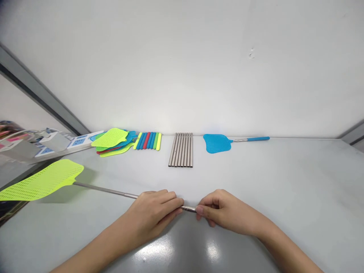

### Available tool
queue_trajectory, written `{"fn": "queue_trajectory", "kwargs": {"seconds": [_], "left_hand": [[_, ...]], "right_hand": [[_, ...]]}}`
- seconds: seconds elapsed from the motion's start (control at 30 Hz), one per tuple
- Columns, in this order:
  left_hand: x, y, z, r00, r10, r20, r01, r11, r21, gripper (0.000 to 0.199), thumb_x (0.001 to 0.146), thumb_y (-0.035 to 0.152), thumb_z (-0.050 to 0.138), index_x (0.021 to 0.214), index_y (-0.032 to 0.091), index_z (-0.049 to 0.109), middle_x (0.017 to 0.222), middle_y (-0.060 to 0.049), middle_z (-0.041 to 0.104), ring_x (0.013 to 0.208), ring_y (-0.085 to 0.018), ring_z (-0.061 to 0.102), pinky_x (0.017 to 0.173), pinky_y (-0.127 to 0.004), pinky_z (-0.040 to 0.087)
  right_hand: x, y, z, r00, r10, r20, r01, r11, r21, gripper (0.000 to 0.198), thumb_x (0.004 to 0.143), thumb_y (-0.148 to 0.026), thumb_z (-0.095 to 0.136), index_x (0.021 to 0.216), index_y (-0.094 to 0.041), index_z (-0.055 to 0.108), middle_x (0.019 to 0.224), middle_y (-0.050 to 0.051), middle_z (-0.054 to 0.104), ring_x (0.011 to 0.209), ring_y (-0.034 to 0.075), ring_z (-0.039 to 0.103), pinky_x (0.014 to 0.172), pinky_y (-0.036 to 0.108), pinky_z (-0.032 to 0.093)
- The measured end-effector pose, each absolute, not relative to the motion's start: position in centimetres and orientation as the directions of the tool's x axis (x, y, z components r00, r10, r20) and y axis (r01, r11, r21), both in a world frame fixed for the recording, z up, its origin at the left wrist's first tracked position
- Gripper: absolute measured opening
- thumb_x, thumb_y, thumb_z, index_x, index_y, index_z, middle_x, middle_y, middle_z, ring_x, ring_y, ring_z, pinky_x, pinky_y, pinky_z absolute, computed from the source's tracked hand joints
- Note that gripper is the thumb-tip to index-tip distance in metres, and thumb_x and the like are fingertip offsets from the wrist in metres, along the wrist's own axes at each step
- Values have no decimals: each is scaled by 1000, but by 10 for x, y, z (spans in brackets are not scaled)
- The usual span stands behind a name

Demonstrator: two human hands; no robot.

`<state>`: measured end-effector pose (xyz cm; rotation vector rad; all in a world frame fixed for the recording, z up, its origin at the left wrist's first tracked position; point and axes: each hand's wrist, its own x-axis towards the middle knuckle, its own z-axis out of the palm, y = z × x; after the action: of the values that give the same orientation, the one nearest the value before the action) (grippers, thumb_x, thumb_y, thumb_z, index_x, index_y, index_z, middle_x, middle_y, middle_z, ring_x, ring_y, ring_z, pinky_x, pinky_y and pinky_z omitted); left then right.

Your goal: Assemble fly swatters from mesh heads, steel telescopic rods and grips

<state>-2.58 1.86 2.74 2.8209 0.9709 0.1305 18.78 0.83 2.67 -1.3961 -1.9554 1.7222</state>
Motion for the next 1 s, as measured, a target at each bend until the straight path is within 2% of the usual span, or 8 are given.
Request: {"fn": "queue_trajectory", "kwargs": {"seconds": [0.57,0.83,1.0], "left_hand": [[-22,9,14,839,511,185,502,-859,98,14,83,16,37,88,19,50,65,3,52,53,-11,42,42,-25,25],[-24,8,7,842,460,282,456,-886,86,14,76,10,44,85,18,50,62,4,51,50,-11,41,41,-26,26],[-18,4,9,832,465,304,465,-882,76,10,77,11,44,82,18,50,60,4,50,49,-11,40,40,-27,24]], "right_hand": [[187,5,22,-556,695,-456,448,-211,-869,34,82,-35,42,67,-10,60,45,-4,38,41,5,32,40,18,25],[182,2,17,-536,618,-576,393,-421,-817,36,80,-40,43,63,-11,57,42,-6,35,33,3,25,29,14,17],[182,1,13,-562,598,-572,375,-432,-820,33,81,-35,41,62,-12,56,42,-5,38,30,3,27,26,14,17]]}}
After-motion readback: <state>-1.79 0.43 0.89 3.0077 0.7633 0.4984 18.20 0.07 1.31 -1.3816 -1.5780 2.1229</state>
